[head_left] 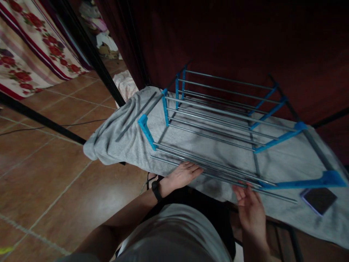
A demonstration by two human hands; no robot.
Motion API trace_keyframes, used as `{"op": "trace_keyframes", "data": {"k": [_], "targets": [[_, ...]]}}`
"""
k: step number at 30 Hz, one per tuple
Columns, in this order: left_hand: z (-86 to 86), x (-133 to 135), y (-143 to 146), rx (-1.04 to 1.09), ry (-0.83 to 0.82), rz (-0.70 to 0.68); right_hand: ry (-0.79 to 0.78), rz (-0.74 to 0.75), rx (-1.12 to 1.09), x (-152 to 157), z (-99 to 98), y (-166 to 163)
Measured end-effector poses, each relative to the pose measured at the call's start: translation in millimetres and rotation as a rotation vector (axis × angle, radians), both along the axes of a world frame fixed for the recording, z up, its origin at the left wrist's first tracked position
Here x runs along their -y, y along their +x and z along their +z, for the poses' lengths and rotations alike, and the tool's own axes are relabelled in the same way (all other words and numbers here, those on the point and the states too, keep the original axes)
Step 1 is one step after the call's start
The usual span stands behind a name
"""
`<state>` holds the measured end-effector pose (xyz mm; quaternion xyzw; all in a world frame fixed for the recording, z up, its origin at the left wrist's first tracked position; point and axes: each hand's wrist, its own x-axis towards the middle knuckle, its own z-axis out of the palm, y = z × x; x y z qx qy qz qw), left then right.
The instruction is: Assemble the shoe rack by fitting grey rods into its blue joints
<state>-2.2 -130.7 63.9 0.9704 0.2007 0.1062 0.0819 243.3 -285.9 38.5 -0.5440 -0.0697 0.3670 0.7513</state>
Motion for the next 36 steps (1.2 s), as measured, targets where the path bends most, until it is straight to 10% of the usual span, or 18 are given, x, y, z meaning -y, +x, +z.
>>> {"op": "trace_keyframes", "data": {"k": [7, 18, 36], "targets": [[32.7, 3, 9, 0.268, -0.069, 0.082, 0.067, 0.148, 0.151, -9, 49.2, -32], [79.5, 6, 20, 0.929, -0.433, 0.317, -0.028, 0.287, 0.294, -13, 25.7, -47], [72.0, 13, 40, 1.320, -1.094, 0.317, -0.097, 0.452, 0.593, -20, 5.7, -76]]}}
